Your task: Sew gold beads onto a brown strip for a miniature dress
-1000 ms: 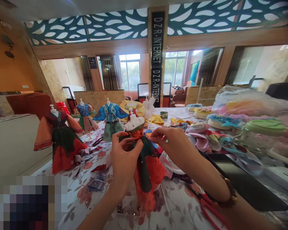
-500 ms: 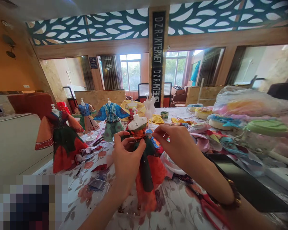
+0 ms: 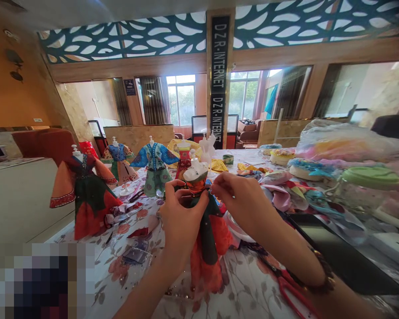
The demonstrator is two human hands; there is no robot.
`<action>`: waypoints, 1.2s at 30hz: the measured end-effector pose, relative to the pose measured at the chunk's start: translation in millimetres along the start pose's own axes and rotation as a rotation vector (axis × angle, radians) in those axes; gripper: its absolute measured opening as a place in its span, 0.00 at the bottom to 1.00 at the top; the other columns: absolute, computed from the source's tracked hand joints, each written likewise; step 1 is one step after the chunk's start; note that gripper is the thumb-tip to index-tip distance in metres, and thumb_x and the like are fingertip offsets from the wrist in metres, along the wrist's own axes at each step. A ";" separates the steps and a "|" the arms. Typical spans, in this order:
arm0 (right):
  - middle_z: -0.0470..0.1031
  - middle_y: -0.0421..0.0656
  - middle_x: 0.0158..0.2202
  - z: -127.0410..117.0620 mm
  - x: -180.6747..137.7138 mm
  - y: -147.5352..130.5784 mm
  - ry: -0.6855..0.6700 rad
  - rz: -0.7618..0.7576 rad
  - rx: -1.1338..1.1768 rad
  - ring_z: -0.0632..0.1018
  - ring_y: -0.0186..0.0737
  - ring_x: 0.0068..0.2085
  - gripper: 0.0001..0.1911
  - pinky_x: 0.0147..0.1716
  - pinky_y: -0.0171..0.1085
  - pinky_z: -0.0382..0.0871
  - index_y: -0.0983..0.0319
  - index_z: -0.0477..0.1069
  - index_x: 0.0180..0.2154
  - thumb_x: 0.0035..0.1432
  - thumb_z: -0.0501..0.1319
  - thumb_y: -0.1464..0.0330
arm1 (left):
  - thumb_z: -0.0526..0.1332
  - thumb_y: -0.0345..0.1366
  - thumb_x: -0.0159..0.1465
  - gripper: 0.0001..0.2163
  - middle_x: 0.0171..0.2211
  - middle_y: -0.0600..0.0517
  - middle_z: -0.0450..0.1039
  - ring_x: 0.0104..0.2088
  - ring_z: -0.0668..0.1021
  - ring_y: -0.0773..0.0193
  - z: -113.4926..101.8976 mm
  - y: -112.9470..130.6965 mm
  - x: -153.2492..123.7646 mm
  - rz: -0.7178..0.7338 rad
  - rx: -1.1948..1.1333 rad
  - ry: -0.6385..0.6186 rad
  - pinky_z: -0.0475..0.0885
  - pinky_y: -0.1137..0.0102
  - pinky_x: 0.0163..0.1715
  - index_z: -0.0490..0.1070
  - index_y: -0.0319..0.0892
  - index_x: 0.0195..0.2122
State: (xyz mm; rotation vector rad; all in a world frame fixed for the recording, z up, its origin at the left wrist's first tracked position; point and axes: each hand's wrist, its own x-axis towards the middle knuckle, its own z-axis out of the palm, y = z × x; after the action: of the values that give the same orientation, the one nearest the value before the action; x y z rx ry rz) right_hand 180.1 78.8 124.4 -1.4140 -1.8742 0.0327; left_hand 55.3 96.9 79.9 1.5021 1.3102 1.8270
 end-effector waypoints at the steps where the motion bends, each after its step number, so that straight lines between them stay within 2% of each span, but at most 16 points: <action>1: 0.79 0.43 0.28 0.0 0.1 -0.1 0.000 0.003 0.004 0.77 0.40 0.30 0.06 0.28 0.35 0.61 0.63 0.72 0.31 0.60 0.58 0.75 | 0.69 0.38 0.49 0.19 0.27 0.56 0.74 0.27 0.79 0.61 0.2 0.6 0.2 0.003 0.015 0.004 0.71 0.70 0.27 0.61 0.47 0.38; 8: 0.78 0.40 0.25 -1.5 3.4 6.0 -0.025 -0.040 0.088 0.74 0.35 0.27 0.06 0.26 0.32 0.60 0.63 0.72 0.29 0.58 0.59 0.75 | 0.67 0.38 0.52 0.17 0.29 0.56 0.75 0.28 0.79 0.61 2.4 2.3 0.5 0.039 0.049 0.010 0.71 0.70 0.28 0.60 0.47 0.39; 14: 0.73 0.38 0.21 -2.3 3.9 7.1 -0.017 -0.063 0.050 0.70 0.33 0.24 0.07 0.24 0.31 0.57 0.63 0.72 0.27 0.57 0.60 0.75 | 0.65 0.35 0.54 0.16 0.30 0.55 0.75 0.29 0.79 0.61 2.3 -0.2 -1.2 0.051 0.038 0.006 0.71 0.68 0.30 0.60 0.47 0.41; 21: 0.74 0.38 0.22 -1.9 1.8 1.3 0.013 -0.076 0.053 0.69 0.32 0.24 0.08 0.25 0.31 0.57 0.63 0.73 0.27 0.56 0.59 0.78 | 0.64 0.36 0.54 0.16 0.32 0.52 0.75 0.31 0.79 0.56 2.3 2.6 -3.6 0.023 0.063 0.022 0.71 0.66 0.30 0.60 0.47 0.41; 29: 0.73 0.38 0.21 -4.1 3.7 10.7 0.037 -0.098 0.059 0.69 0.33 0.24 0.07 0.25 0.31 0.58 0.64 0.71 0.27 0.56 0.59 0.77 | 0.64 0.35 0.54 0.17 0.32 0.53 0.76 0.31 0.80 0.57 1.6 2.7 -5.4 0.008 0.020 0.002 0.72 0.66 0.30 0.58 0.48 0.42; 36: 0.76 0.38 0.23 -2.4 -0.7 1.3 0.023 -0.109 0.105 0.72 0.32 0.25 0.10 0.25 0.30 0.58 0.64 0.74 0.28 0.56 0.58 0.81 | 0.65 0.35 0.54 0.18 0.32 0.53 0.76 0.31 0.80 0.58 2.8 2.5 -4.5 -0.012 -0.022 0.003 0.72 0.67 0.29 0.56 0.48 0.42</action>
State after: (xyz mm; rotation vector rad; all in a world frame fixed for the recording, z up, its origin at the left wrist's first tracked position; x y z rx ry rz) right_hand 182.6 77.7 125.2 -1.2350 -1.8999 0.0598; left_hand 59.9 93.3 79.6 1.4772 1.2938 1.8309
